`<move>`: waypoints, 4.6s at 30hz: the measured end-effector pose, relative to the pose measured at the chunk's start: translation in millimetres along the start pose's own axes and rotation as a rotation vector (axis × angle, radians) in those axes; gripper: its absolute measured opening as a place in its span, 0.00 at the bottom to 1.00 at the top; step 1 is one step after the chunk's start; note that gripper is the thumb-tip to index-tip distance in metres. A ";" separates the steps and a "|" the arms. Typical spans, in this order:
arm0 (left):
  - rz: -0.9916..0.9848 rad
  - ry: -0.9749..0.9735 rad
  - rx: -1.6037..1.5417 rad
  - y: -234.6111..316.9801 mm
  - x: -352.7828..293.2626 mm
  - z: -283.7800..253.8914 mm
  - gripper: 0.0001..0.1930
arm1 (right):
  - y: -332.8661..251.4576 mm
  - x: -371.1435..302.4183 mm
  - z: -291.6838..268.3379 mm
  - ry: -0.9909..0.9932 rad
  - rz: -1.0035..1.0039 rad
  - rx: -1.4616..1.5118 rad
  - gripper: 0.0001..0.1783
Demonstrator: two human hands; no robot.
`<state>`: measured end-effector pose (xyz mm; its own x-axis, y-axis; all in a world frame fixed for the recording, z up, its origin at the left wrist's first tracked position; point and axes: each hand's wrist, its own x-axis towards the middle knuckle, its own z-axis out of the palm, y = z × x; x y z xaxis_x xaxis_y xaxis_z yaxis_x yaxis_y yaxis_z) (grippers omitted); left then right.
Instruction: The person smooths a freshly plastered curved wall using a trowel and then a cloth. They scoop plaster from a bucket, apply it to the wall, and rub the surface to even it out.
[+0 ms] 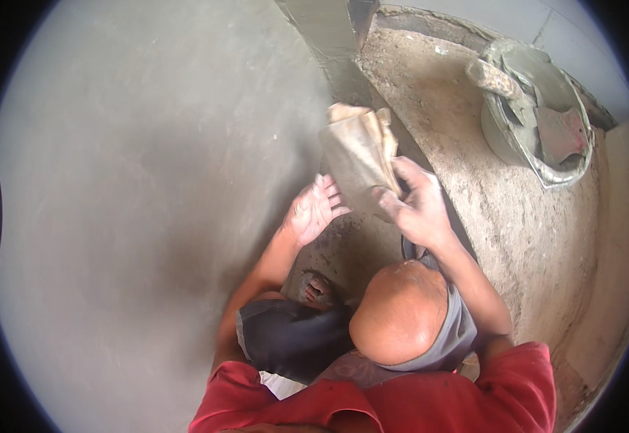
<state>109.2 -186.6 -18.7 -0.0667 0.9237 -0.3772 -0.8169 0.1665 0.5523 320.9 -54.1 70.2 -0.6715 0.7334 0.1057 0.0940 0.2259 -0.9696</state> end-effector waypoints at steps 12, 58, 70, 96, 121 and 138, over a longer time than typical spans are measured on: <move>0.423 0.026 0.308 23.7 -21.1 12.5 0.19 | -6.9 73.8 23.0 -0.481 0.437 0.392 0.44; -0.034 0.561 3.501 208.1 -51.2 196.5 0.34 | 38.9 89.4 258.6 0.257 -0.095 0.015 0.37; -0.076 0.508 3.454 217.5 -52.0 195.0 0.39 | 5.8 138.1 240.4 0.418 -0.144 0.146 0.34; -0.053 0.547 3.452 221.1 -54.5 191.9 0.41 | 33.2 219.7 239.2 0.584 0.006 0.230 0.33; -0.082 0.435 3.473 217.9 -54.1 206.7 0.39 | 67.0 237.5 233.5 0.646 0.320 0.367 0.37; -0.051 0.367 3.461 225.1 -54.4 202.5 0.38 | 70.6 239.5 242.9 0.720 0.302 0.294 0.34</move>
<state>45.0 -129.5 276.7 -0.2317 0.9406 -0.2483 0.5485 -0.0845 -0.8319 -11.8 -18.3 -26.6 -0.0051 0.9887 -0.1499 -0.0677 -0.1499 -0.9864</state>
